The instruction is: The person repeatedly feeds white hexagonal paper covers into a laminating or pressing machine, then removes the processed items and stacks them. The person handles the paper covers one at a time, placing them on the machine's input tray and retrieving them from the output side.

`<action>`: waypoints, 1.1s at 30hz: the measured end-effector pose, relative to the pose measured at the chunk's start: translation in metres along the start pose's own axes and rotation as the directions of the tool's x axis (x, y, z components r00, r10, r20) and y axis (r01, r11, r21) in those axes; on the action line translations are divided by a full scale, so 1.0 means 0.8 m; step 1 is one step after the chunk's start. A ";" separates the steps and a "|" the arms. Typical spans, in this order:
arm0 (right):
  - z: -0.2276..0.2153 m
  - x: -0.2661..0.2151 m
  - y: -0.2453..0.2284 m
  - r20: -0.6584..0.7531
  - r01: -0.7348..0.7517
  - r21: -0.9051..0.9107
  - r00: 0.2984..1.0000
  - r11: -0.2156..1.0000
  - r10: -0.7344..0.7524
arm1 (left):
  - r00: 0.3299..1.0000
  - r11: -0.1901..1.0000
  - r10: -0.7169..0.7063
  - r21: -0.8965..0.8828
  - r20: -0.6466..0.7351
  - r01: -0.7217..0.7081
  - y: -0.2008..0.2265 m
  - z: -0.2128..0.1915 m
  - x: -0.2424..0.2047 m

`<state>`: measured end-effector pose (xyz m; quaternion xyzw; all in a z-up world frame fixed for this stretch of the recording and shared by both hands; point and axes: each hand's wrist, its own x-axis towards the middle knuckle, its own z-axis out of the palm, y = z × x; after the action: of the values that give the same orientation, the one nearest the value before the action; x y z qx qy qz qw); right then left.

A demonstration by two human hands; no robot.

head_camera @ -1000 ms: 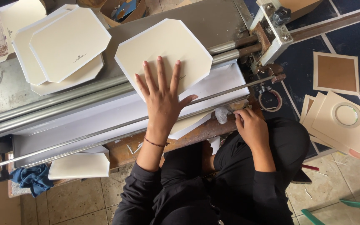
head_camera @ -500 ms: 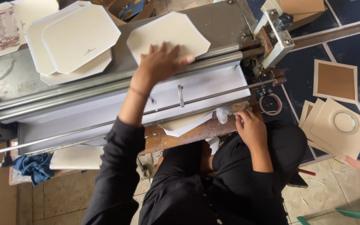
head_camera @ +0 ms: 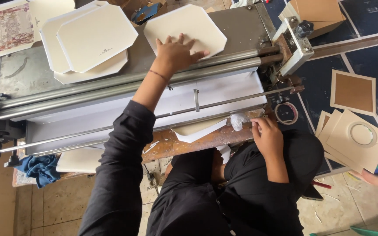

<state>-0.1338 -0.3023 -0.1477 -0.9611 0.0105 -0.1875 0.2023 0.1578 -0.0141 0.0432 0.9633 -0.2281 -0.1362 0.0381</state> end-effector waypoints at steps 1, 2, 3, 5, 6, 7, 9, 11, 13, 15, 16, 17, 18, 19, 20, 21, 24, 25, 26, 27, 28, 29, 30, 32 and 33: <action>-0.005 -0.001 -0.007 0.001 0.002 0.001 1.000 1.000 -0.002 | 1.000 1.000 -0.002 -0.001 0.000 0.002 -0.003 0.006 -0.008; -0.010 -0.001 -0.015 -0.065 0.023 0.026 0.998 0.999 -0.021 | 0.993 0.998 0.063 0.009 -0.096 -0.062 -0.006 0.012 -0.015; -0.016 0.001 -0.022 -0.132 0.049 0.049 0.990 0.998 -0.042 | 0.973 0.992 0.126 0.025 -0.194 -0.124 -0.009 0.018 -0.022; -0.032 0.002 -0.054 -0.175 0.082 0.060 0.982 0.995 -0.071 | 0.945 0.992 0.125 0.044 -0.303 -0.117 -0.026 0.028 -0.039; -0.040 0.004 -0.070 -0.218 0.111 0.070 0.971 0.991 -0.093 | 0.905 0.992 0.128 0.066 -0.405 -0.111 -0.035 0.032 -0.047; -0.047 0.012 -0.086 -0.216 0.114 0.070 0.972 0.991 -0.097 | 0.906 0.992 0.124 0.064 -0.406 -0.108 -0.048 0.023 -0.061; -0.061 0.025 -0.121 -0.340 0.267 0.041 0.910 0.963 -0.238 | 0.880 0.997 0.074 0.064 -0.469 -0.049 -0.073 0.006 -0.089; -0.059 0.040 -0.144 -0.342 0.293 0.022 0.901 0.956 -0.268 | 0.889 0.998 -0.011 0.049 -0.458 0.037 -0.116 0.006 -0.089; -0.054 0.058 -0.162 -0.350 0.320 0.002 0.888 0.947 -0.299 | 0.887 0.992 -0.093 0.037 -0.452 0.123 -0.155 0.005 -0.089; -0.043 0.077 -0.176 -0.337 0.405 -0.116 0.843 0.907 -0.420 | 0.878 0.968 -0.230 -0.008 -0.419 0.250 -0.193 0.005 -0.090; -0.038 0.081 -0.180 -0.340 0.407 -0.114 0.841 0.906 -0.421 | 0.877 0.967 -0.233 -0.006 -0.421 0.254 -0.206 0.008 -0.091; -0.033 0.085 -0.184 -0.310 0.410 -0.180 0.839 0.894 -0.447 | 0.874 0.966 -0.236 -0.001 -0.425 0.260 -0.220 0.011 -0.091; -0.029 0.090 -0.188 -0.279 0.412 -0.244 0.837 0.878 -0.470 | 0.871 0.964 -0.239 0.004 -0.428 0.266 -0.233 0.014 -0.091; -0.026 0.090 -0.191 -0.283 0.416 -0.244 0.834 0.876 -0.474 | 0.868 0.963 -0.241 0.004 -0.434 0.269 -0.239 0.016 -0.092; -0.024 0.089 -0.193 -0.268 0.427 -0.248 0.832 0.869 -0.486 | 0.864 0.962 -0.238 0.015 -0.444 0.273 -0.245 0.018 -0.093; -0.022 0.087 -0.195 -0.250 0.437 -0.254 0.832 0.863 -0.495 | 0.861 0.961 -0.234 0.025 -0.451 0.274 -0.250 0.023 -0.093; -0.037 0.075 -0.211 -0.209 0.484 -0.256 0.818 0.837 -0.536 | 0.882 0.967 -0.180 0.088 -0.435 0.240 -0.268 0.032 -0.087; -0.047 0.069 -0.216 -0.205 0.481 -0.258 0.820 0.838 -0.534 | 0.884 0.968 -0.178 0.086 -0.432 0.237 -0.272 0.034 -0.084; -0.056 0.062 -0.220 -0.179 0.496 -0.262 0.818 0.828 -0.547 | 0.868 0.961 -0.173 0.114 -0.465 0.252 -0.277 0.036 -0.081; -0.065 0.055 -0.224 -0.153 0.511 -0.266 0.815 0.817 -0.559 | 0.851 0.953 -0.166 0.141 -0.498 0.268 -0.281 0.039 -0.078; -0.078 0.051 -0.227 -0.150 0.508 -0.267 0.817 0.819 -0.556 | 0.853 0.955 -0.163 0.140 -0.495 0.263 -0.287 0.037 -0.076; -0.091 0.046 -0.231 -0.137 0.531 -0.304 0.797 0.791 -0.588 | 0.852 0.954 -0.159 0.145 -0.498 0.263 -0.292 0.036 -0.074; -0.105 0.042 -0.234 -0.122 0.553 -0.340 0.776 0.761 -0.619 | 0.851 0.953 -0.154 0.151 -0.502 0.262 -0.297 0.034 -0.071; -0.136 0.037 -0.241 -0.134 0.579 -0.306 0.759 0.755 -0.637 | 0.862 0.953 -0.120 0.185 -0.492 0.238 -0.307 0.032 -0.069; -0.152 0.036 -0.245 -0.150 0.608 -0.271 0.739 0.746 -0.657 | 0.870 0.950 -0.089 0.220 -0.485 0.220 -0.313 0.030 -0.068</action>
<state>-0.1622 -0.1718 0.0424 -0.8928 -0.2750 -0.3560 0.0239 0.2119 0.2342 -0.0002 0.9788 -0.1498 0.1304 -0.0496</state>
